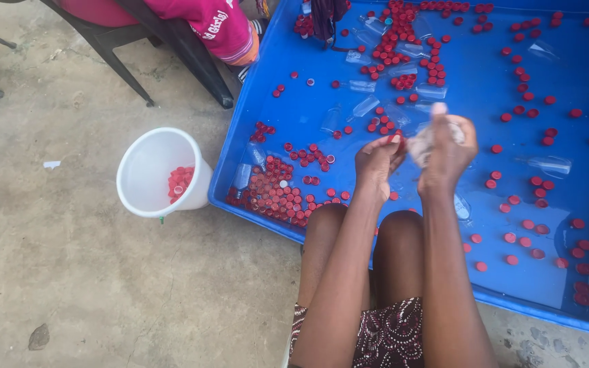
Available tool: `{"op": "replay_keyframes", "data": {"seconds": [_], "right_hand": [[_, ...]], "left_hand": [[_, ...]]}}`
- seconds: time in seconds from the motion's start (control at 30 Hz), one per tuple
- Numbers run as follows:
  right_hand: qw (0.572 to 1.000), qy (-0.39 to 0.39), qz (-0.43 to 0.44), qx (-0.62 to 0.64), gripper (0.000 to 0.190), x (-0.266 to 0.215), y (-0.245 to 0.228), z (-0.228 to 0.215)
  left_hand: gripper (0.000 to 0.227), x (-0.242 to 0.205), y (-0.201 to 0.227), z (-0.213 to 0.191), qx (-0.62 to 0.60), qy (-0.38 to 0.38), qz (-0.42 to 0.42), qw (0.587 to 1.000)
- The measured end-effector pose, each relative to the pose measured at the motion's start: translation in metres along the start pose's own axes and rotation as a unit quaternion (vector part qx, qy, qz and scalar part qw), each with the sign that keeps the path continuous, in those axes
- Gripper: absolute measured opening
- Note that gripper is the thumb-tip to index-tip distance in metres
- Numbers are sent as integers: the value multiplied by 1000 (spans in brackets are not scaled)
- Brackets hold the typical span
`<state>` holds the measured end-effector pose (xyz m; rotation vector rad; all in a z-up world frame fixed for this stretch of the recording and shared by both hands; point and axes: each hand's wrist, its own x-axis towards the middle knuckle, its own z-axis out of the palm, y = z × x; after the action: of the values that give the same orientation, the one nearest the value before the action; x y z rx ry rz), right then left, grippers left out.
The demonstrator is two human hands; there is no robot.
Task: Cleaning bottle caps by wiping them with a cloth and placing them in a bucket
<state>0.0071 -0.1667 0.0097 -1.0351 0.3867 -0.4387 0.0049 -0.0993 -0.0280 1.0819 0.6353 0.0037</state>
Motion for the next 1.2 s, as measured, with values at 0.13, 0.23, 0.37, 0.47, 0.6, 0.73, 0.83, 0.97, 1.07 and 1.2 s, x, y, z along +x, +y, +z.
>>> {"op": "replay_keyframes", "data": {"seconds": [0.13,0.23,0.37,0.47,0.6,0.73,0.83,0.97,1.07,1.2], "right_hand": [[845,-76,-387,-361,32,-8,-10,9],[756,-21,-439,-485,30,12,2,-2],[738,-1,-421,-527,25,13,5,-5],[752,25,-388,-533,25,24,13,-11],[800,53,-279,-529,20,29,14,-22],[848,26,-209,-486,24,37,17,-36],[902,0,-99,-420,25,35,21,-40],[921,-25,-83,-381,20,18,5,-35],[896,-38,-141,-419,14,10,1,-30],[939,-106,-62,-322,21,2,-5,-20]], "left_hand": [[18,29,-48,3,-132,-100,-57,985],[16,38,-62,5,-123,-139,-67,980],[19,18,-44,6,-64,-131,-37,989],[19,13,-40,8,-24,-133,-15,991],[18,-11,-23,8,-8,-152,5,988],[22,-12,-22,9,-1,-179,34,983],[27,-13,-13,2,-1,-176,50,983],[39,-13,-6,1,12,-157,40,987],[36,-15,-3,-1,17,-128,25,991],[38,-14,-1,-5,-4,-111,45,993]]}}
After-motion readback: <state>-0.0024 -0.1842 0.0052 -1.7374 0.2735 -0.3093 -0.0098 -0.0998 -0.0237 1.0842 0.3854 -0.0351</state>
